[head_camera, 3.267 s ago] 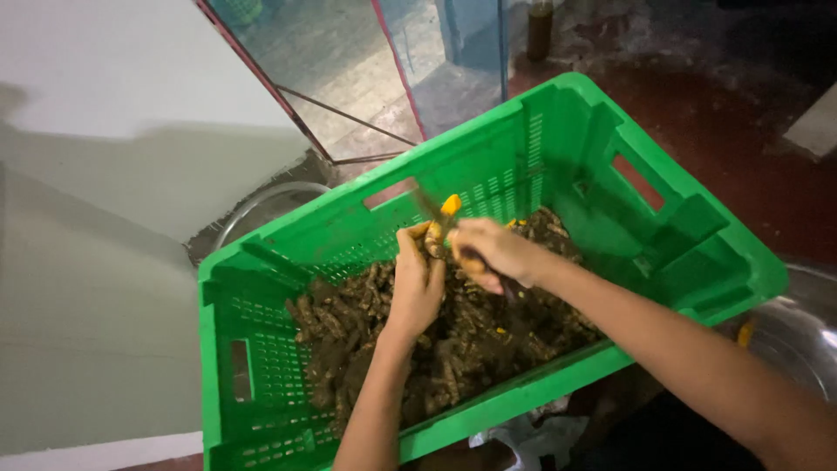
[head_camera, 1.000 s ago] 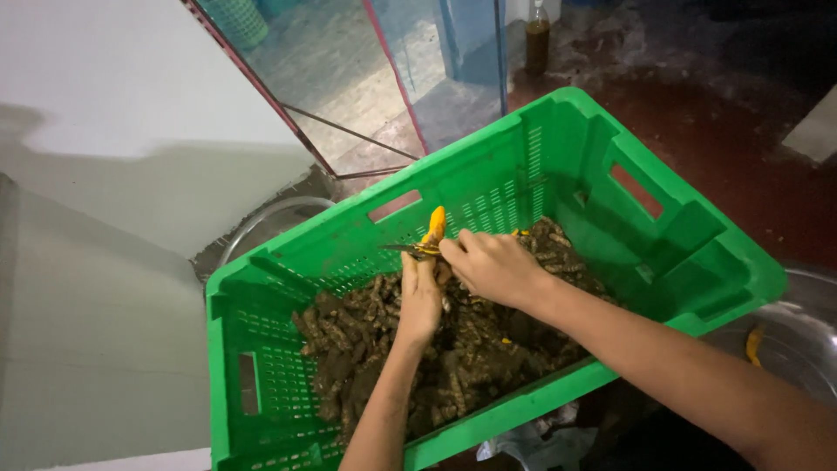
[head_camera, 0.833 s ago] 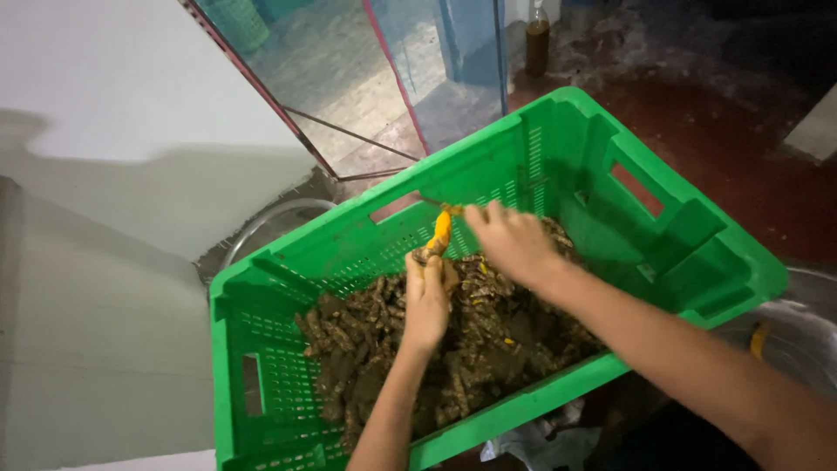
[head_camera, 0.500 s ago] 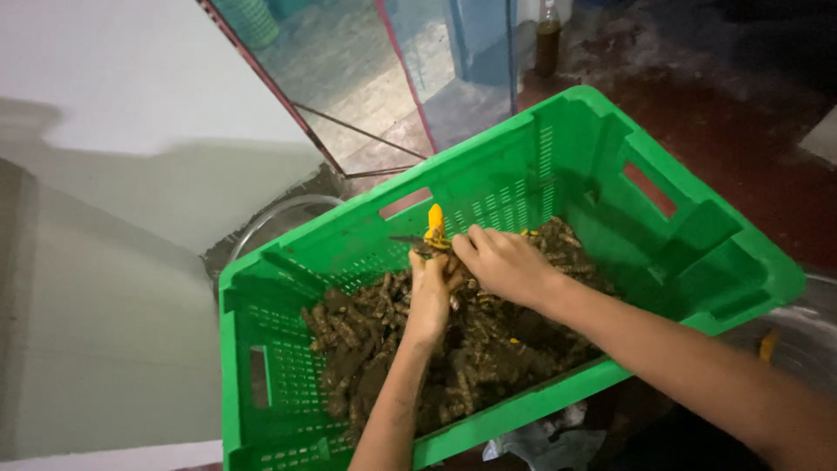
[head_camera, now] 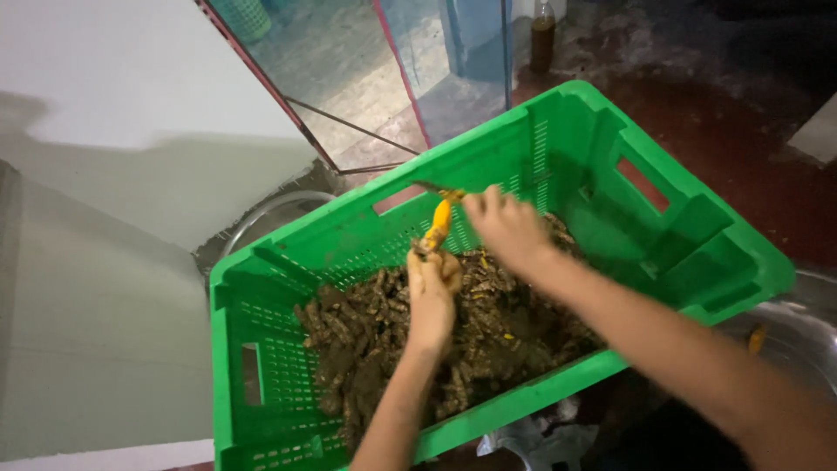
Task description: Peeling the skin off turmeric roots using a knife inside a plastic crate
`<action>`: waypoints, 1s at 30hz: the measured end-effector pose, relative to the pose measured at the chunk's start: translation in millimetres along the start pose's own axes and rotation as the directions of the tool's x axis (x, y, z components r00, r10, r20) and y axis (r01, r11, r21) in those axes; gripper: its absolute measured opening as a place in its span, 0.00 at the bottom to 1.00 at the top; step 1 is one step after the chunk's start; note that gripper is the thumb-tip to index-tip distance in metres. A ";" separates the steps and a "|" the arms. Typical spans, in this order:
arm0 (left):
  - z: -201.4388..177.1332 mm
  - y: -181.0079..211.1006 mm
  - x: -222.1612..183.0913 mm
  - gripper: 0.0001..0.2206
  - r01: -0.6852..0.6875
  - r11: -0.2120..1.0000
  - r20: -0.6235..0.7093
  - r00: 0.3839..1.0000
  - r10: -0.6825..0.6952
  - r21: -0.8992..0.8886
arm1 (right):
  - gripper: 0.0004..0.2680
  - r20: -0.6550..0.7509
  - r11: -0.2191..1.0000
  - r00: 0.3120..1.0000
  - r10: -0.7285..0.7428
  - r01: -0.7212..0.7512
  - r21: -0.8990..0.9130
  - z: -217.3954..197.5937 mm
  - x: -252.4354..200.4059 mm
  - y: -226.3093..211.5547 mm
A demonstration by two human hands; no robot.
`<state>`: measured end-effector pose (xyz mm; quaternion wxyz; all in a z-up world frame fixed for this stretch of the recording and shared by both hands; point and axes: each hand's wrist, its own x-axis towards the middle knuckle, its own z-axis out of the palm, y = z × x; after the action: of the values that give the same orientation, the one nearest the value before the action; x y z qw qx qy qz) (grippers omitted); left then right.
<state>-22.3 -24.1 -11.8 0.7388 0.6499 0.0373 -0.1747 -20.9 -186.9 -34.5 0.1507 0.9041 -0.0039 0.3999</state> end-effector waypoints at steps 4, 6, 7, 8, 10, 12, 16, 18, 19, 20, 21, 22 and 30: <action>1.9 -7.4 9.9 0.10 -0.184 0.949 0.162 0.960 0.230 -0.255 | 0.02 -0.046 0.996 0.995 -0.087 0.085 -0.042 -4.8 -6.9 7.1; 4.0 -10.4 13.1 0.11 -0.160 0.952 0.150 0.967 0.204 -0.261 | 0.02 -0.048 0.994 0.993 -0.104 0.105 0.026 -16.0 -6.7 -2.8; 4.9 -8.8 11.0 0.16 -0.134 0.970 0.136 0.977 0.163 -0.201 | 0.01 -0.057 0.985 0.987 -0.153 0.156 0.070 -25.3 -2.8 -8.1; 2.3 -3.7 11.2 0.22 -0.114 0.984 0.117 0.985 0.130 -0.135 | 0.01 -0.078 0.972 0.978 -0.195 0.203 0.118 -33.0 5.3 -16.6; -6.2 3.4 4.0 0.28 -0.124 0.992 0.063 0.990 0.125 -0.018 | 0.02 -0.091 0.959 0.970 -0.226 0.238 0.156 -36.1 2.8 -17.8; -14.2 0.4 9.9 0.36 -0.124 0.988 0.007 0.992 0.124 0.096 | 0.02 -0.105 0.941 0.960 -0.261 0.277 0.192 -35.3 2.3 -19.7; -22.4 -33.0 39.1 0.27 -0.207 0.966 0.081 0.977 0.196 0.156 | 0.02 -0.097 0.955 0.963 -0.250 0.262 0.139 -32.6 0.8 -19.9; -15.7 -26.8 30.2 0.18 -0.261 0.949 0.067 0.965 0.253 0.175 | 0.02 -0.087 0.962 0.965 -0.249 0.257 0.096 -33.6 1.1 -22.3; -7.7 -11.7 16.1 0.26 -0.190 0.961 0.026 0.982 0.189 0.201 | 0.01 -0.056 0.969 0.972 -0.229 0.234 0.084 -33.6 1.0 -25.0; 1.3 4.0 2.7 0.34 -0.121 0.967 -0.017 0.992 0.128 0.222 | 0.01 -0.029 0.975 0.977 -0.210 0.212 0.069 -33.0 1.9 -26.4; 1.2 1.9 0.2 0.34 -0.123 0.967 -0.013 0.992 0.129 0.223 | 0.01 -0.029 0.976 0.978 -0.207 0.209 0.066 -19.3 -1.9 -25.5; 0.6 0.0 -2.4 0.27 -0.194 0.950 0.003 0.980 0.199 0.243 | 0.02 0.038 0.994 0.994 -0.107 0.106 0.040 -5.7 -5.3 -25.0; 13.2 44.1 -21.7 0.21 -0.194 0.967 0.049 0.978 0.205 -0.168 | 0.02 0.096 0.982 0.995 0.007 -0.025 0.189 -6.9 -5.5 5.1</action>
<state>-31.4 -28.2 38.1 0.8039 0.5818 -0.0386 -0.1174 -30.3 -190.5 -32.8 0.0600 0.9322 0.0200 0.3564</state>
